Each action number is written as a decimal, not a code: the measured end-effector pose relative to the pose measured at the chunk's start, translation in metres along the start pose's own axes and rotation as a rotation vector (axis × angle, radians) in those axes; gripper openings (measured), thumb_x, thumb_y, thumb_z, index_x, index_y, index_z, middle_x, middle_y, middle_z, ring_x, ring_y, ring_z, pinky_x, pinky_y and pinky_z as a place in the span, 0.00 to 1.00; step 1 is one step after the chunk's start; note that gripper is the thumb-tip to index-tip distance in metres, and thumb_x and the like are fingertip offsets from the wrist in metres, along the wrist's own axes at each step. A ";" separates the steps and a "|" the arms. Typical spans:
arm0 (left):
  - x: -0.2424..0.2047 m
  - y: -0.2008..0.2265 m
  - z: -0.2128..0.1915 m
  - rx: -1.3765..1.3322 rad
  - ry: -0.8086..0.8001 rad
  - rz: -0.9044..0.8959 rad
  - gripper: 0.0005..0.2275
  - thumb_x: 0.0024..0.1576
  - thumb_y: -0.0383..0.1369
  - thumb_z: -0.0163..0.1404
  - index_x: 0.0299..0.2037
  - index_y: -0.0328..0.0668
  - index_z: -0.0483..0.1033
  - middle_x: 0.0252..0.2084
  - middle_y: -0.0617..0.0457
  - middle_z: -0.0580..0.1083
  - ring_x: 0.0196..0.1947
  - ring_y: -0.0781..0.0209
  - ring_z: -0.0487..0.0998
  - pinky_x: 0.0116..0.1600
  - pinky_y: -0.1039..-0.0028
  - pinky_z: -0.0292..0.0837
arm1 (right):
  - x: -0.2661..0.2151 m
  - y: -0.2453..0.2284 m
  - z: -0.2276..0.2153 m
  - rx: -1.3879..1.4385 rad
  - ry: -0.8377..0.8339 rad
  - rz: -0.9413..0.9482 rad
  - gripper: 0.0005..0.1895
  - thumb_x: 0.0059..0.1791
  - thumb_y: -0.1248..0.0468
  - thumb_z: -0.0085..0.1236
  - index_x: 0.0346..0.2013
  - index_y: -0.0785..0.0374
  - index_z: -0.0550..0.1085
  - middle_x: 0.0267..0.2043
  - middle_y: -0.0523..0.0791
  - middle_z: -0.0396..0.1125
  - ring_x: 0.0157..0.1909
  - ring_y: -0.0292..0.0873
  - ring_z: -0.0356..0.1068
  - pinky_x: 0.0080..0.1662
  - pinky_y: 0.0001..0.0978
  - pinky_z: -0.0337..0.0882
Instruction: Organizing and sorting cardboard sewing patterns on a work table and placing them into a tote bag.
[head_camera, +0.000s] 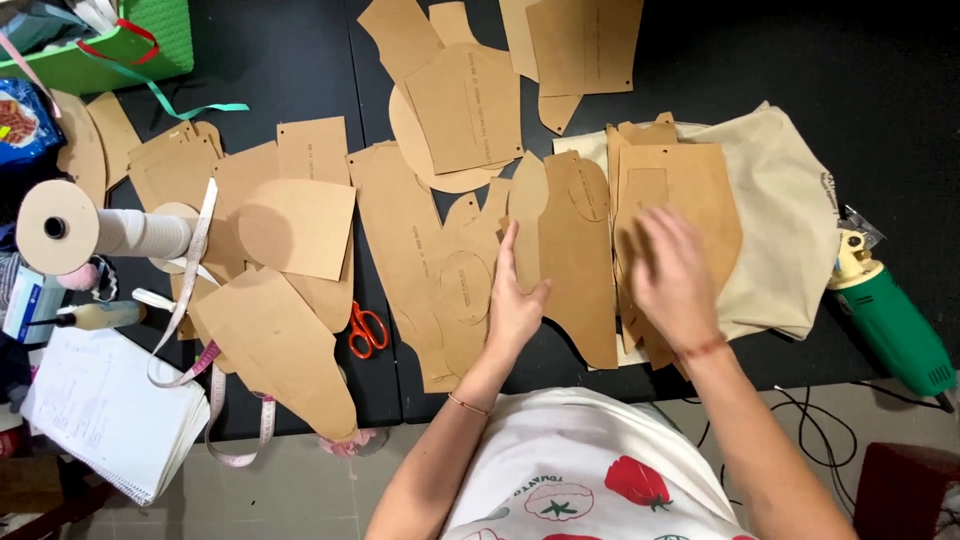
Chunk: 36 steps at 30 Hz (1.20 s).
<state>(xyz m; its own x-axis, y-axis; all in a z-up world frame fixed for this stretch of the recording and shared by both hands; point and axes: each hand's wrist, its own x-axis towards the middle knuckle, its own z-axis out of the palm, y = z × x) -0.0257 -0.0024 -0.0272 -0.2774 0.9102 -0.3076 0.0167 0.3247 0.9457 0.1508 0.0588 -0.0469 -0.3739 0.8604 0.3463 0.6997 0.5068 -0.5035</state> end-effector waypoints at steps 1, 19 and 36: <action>0.000 0.002 0.000 0.003 -0.007 0.001 0.35 0.43 0.17 0.43 0.62 0.45 0.43 0.63 0.38 0.45 0.63 0.45 0.40 0.63 0.59 0.35 | 0.015 -0.005 0.008 -0.023 -0.047 -0.143 0.23 0.35 0.77 0.52 0.45 0.71 0.66 0.48 0.56 0.59 0.55 0.59 0.56 0.54 0.46 0.56; -0.025 -0.020 -0.032 0.085 0.075 0.002 0.14 0.49 0.35 0.49 0.45 0.59 0.70 0.44 0.55 0.70 0.49 0.60 0.69 0.53 0.73 0.62 | 0.028 -0.008 0.042 -0.138 -0.006 -0.245 0.17 0.40 0.75 0.51 0.43 0.64 0.72 0.39 0.49 0.69 0.41 0.48 0.69 0.54 0.43 0.62; -0.103 -0.103 -0.207 0.114 1.066 -0.237 0.09 0.46 0.38 0.52 0.27 0.42 0.70 0.34 0.56 0.63 0.33 0.65 0.65 0.38 0.76 0.63 | 0.003 -0.144 0.023 0.465 -0.451 -0.015 0.11 0.45 0.73 0.47 0.42 0.69 0.70 0.45 0.49 0.65 0.48 0.40 0.63 0.56 0.28 0.60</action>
<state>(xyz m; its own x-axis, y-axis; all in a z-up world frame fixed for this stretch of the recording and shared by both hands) -0.1980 -0.1834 -0.0714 -0.9722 0.1498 -0.1799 -0.0736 0.5337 0.8424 0.0349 -0.0106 0.0082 -0.6717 0.7398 0.0405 0.3932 0.4023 -0.8268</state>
